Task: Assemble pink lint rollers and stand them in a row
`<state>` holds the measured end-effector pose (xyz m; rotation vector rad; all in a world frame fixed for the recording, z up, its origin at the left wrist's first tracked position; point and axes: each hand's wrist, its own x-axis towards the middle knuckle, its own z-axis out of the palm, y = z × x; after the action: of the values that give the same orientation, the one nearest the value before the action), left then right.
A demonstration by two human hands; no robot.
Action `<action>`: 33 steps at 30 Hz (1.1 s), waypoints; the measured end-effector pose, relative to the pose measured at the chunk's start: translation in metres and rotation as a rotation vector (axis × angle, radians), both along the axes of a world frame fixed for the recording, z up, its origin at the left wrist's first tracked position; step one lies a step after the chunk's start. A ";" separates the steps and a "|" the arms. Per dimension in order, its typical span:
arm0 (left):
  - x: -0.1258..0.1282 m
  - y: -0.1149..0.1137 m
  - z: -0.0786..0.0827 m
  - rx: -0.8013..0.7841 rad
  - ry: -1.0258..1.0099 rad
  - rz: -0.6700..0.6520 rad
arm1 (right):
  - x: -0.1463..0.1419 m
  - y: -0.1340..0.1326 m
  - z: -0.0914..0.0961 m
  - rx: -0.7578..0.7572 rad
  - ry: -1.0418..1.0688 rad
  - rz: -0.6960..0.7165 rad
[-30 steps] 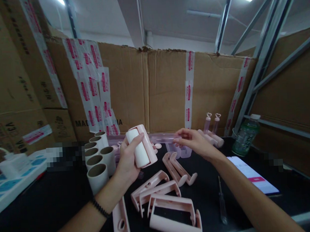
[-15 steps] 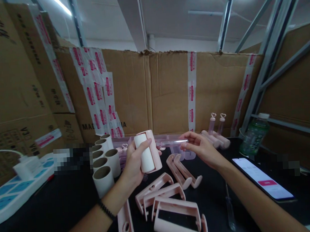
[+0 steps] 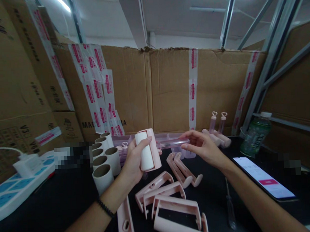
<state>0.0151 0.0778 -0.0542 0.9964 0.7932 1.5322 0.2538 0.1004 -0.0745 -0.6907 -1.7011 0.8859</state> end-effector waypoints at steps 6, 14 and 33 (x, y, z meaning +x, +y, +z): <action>0.001 0.002 -0.005 0.028 0.064 0.002 | -0.002 -0.004 -0.001 0.026 -0.065 0.006; 0.009 -0.008 -0.008 -0.016 0.146 -0.048 | -0.012 -0.015 0.001 0.122 -0.219 -0.001; 0.008 -0.008 -0.004 -0.009 0.121 -0.054 | -0.011 -0.023 0.011 0.309 -0.310 -0.095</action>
<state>0.0231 0.0696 -0.0586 1.1032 0.8505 1.4312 0.2426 0.0773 -0.0638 -0.7166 -2.0071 0.4492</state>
